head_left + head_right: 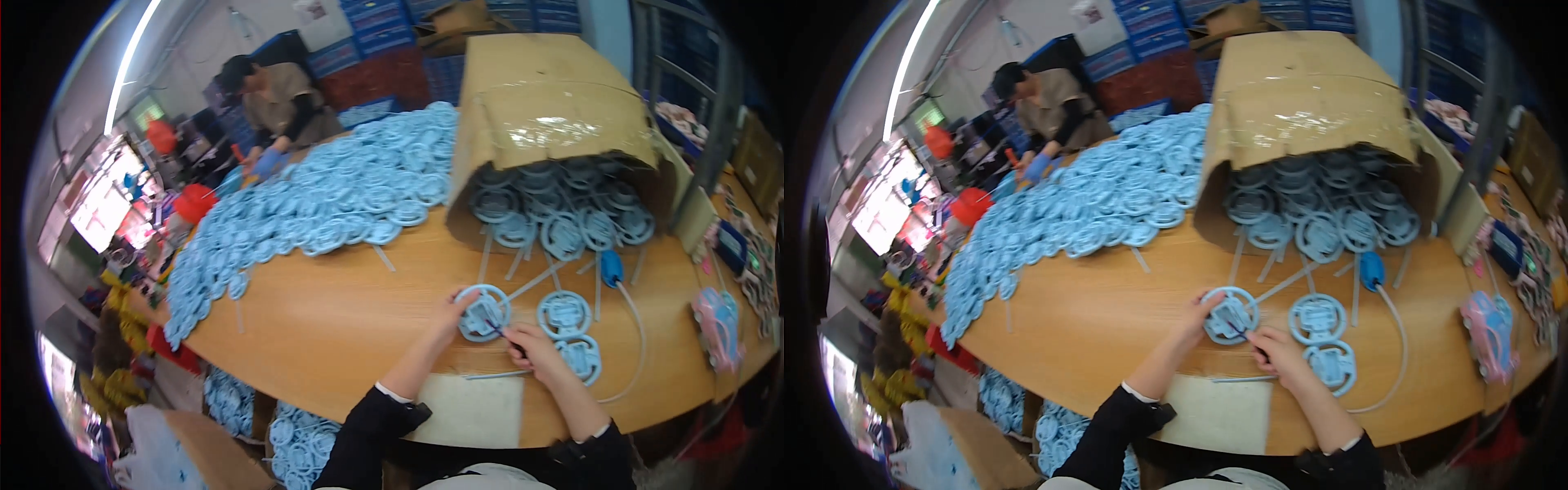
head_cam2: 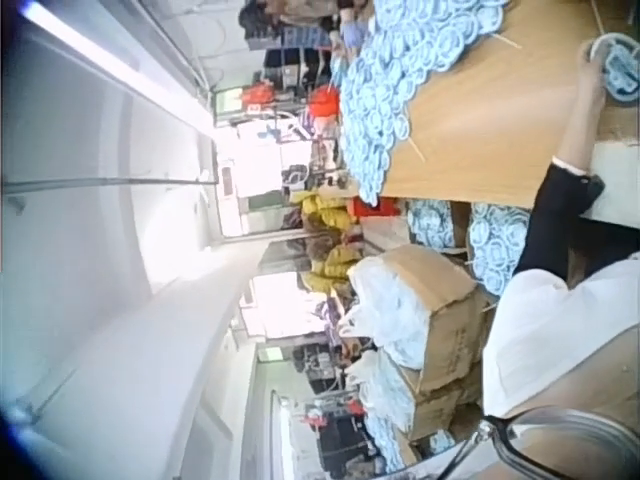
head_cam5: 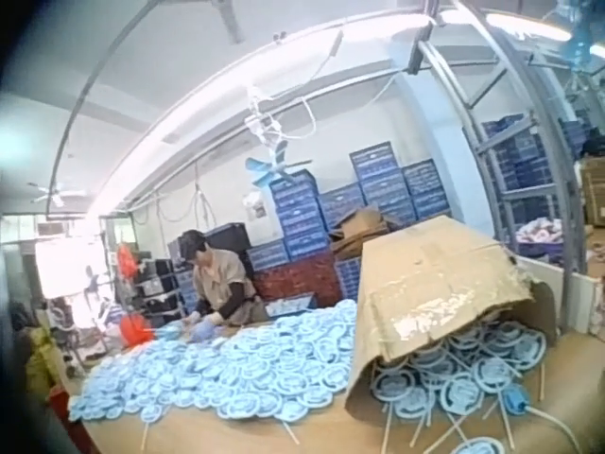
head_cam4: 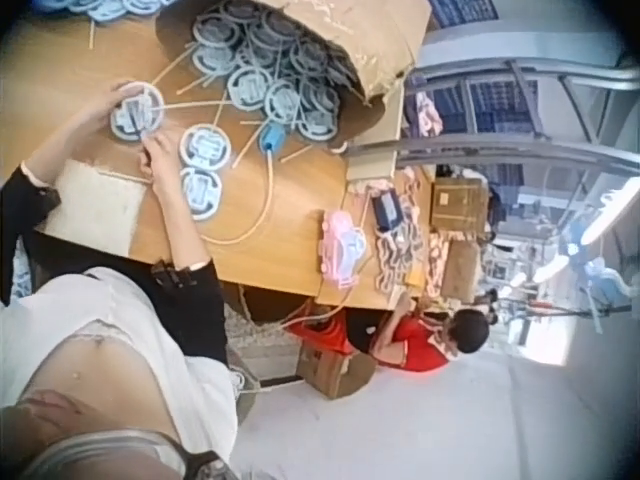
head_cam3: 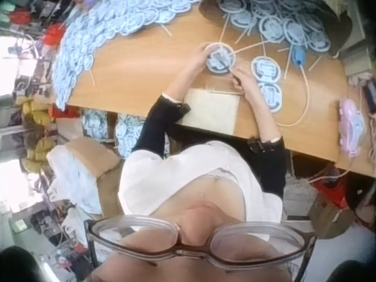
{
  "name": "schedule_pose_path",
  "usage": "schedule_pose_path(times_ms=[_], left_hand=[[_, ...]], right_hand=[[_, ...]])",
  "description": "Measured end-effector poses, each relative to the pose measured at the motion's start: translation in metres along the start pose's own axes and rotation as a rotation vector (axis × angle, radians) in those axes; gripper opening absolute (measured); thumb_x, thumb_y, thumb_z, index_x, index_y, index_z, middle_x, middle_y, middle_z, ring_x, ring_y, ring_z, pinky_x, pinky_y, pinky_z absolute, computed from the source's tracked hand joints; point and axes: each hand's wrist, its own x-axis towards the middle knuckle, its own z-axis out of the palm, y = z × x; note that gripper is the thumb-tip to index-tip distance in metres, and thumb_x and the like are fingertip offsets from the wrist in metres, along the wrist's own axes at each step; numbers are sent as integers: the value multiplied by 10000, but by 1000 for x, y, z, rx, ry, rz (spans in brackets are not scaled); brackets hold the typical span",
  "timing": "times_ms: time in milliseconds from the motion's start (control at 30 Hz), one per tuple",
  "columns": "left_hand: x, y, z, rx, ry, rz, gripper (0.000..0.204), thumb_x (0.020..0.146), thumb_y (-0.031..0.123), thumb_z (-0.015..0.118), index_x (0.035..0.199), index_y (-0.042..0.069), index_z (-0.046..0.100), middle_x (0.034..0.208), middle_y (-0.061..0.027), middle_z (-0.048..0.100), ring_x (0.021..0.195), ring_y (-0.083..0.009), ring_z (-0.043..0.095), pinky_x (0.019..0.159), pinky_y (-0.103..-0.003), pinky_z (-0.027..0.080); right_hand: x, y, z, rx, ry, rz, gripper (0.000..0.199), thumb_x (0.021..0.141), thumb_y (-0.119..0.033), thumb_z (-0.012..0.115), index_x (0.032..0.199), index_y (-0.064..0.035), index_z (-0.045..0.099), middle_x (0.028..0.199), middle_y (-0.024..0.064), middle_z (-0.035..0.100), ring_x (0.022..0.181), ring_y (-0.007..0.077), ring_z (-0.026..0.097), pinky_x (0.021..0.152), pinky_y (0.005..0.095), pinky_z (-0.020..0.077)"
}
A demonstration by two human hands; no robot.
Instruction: Manual assembly of blue plastic reel components and wiring at a factory workstation.
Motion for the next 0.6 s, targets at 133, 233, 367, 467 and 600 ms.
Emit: schedule_pose_path(times_ms=[133, 233, 367, 467, 600], left_hand=[[10, -9, 28, -97, -22, 19, 169, 768, 151, 588, 894, 42, 562, 808, -51, 603, 717, -118, 568, 646, -240, 452], [10, -11, 27, -118, -58, -31, 157, 769, 138, 584, 889, 39, 563, 804, -50, 605, 714, -120, 569, 649, -246, 455], [6, -16, 33, -238, -32, -14, 184, 776, 137, 576, 926, 38, 539, 839, -58, 593, 753, -126, 562, 673, -258, 457], [5, -17, 31, -241, -24, -31, 183, 788, 138, 562, 941, 44, 526, 843, -59, 587, 765, -128, 558, 677, -258, 456], [5, -17, 32, -245, -20, -52, 166, 797, 142, 550, 929, 43, 527, 832, -57, 587, 762, -132, 558, 676, -262, 458]], right_hand=[[4, 7, -12, 33, 57, 66, 211, 822, -250, 494, 701, -87, 438, 503, -23, 384, 348, 44, 282, 305, 178, 158], [1, 7, -16, 106, 94, 108, 227, 826, -265, 489, 696, -88, 433, 504, -26, 380, 351, 44, 278, 310, 178, 156], [2, 13, -20, 124, 144, 88, 258, 825, -288, 488, 689, -81, 414, 504, -22, 363, 342, 50, 265, 303, 192, 151], [3, 10, -18, 139, 113, 97, 263, 828, -300, 485, 707, -77, 414, 508, -25, 356, 345, 45, 258, 305, 191, 150], [4, 6, -18, 169, 79, 142, 265, 827, -306, 488, 723, -74, 413, 507, -28, 349, 352, 41, 255, 311, 186, 155]])
